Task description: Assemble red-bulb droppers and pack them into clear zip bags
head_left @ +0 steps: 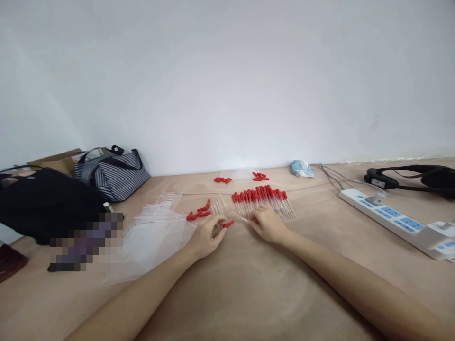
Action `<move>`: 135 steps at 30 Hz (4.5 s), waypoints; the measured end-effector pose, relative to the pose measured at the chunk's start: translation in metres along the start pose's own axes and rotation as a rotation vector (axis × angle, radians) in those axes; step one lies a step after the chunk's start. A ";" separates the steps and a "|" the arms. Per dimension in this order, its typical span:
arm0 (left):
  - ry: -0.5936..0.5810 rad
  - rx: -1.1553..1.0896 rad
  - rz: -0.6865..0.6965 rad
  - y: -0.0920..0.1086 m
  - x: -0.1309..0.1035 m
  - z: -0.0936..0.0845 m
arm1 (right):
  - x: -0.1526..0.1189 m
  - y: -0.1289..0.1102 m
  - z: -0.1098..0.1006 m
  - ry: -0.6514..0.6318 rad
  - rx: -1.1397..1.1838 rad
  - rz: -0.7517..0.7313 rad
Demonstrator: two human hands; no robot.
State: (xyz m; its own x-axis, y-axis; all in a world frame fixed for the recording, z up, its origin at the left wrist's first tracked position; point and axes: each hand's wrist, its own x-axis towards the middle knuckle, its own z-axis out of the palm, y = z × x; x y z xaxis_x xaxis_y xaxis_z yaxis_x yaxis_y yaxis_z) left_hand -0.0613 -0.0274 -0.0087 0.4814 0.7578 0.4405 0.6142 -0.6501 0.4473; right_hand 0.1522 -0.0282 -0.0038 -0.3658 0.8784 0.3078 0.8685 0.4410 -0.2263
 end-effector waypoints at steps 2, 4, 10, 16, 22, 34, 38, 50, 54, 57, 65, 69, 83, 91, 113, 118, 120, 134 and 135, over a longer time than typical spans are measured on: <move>-0.085 -0.022 0.025 0.004 -0.001 0.001 | -0.021 0.017 -0.004 0.009 -0.005 -0.077; -0.146 -0.037 0.035 0.007 -0.002 0.002 | -0.035 0.029 -0.008 0.013 0.004 -0.119; -0.139 -0.020 -0.005 0.013 -0.002 0.003 | -0.038 0.035 -0.011 0.017 0.138 -0.117; -0.170 0.071 -0.079 0.025 0.003 0.005 | -0.026 0.021 -0.002 -0.016 0.218 0.004; -0.103 0.035 -0.112 0.030 0.004 0.002 | -0.030 0.013 0.007 0.025 0.114 0.056; -0.154 0.043 0.028 0.022 0.004 0.005 | -0.030 0.001 0.010 0.075 0.277 -0.016; -0.131 0.022 0.050 0.021 0.004 0.006 | -0.031 0.000 0.010 0.106 0.251 -0.065; -0.139 0.009 0.149 0.024 0.002 0.003 | -0.032 0.000 0.009 0.110 0.306 -0.131; -0.115 0.057 0.203 0.023 0.000 0.006 | -0.034 -0.004 0.007 0.125 0.265 -0.152; -0.071 0.081 0.213 0.023 -0.001 0.007 | -0.035 -0.008 0.007 0.146 0.228 -0.148; -0.122 0.092 0.225 0.030 -0.001 0.003 | -0.034 -0.015 0.012 0.093 0.230 -0.125; -0.140 0.078 0.190 0.028 0.000 0.003 | -0.030 -0.019 0.008 0.042 0.232 -0.098; 0.172 0.144 -0.156 0.005 -0.001 0.003 | 0.002 -0.004 -0.007 0.074 0.170 0.221; -0.058 0.189 -0.212 0.006 -0.001 0.002 | 0.054 -0.022 0.019 0.160 -0.018 0.496; 0.075 0.490 -0.217 -0.033 0.017 -0.027 | 0.062 -0.073 0.029 -0.022 0.009 0.359; 0.020 0.536 -0.204 -0.045 0.015 -0.023 | 0.065 -0.079 0.028 -0.079 0.018 0.399; 0.028 0.527 -0.209 -0.046 0.015 -0.021 | 0.066 -0.080 0.027 -0.073 0.035 0.400; 0.301 0.162 -0.178 -0.040 0.016 -0.014 | 0.048 -0.064 0.012 -0.163 0.058 0.390; 0.323 0.115 -0.184 -0.038 0.016 -0.013 | 0.042 -0.059 0.009 -0.149 0.053 0.365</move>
State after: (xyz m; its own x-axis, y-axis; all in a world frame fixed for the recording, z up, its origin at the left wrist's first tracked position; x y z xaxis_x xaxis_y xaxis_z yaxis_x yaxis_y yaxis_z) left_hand -0.0856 0.0089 -0.0086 0.1464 0.7926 0.5919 0.7467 -0.4810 0.4594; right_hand 0.0825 -0.0154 0.0138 -0.0838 0.9946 0.0617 0.9333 0.1000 -0.3448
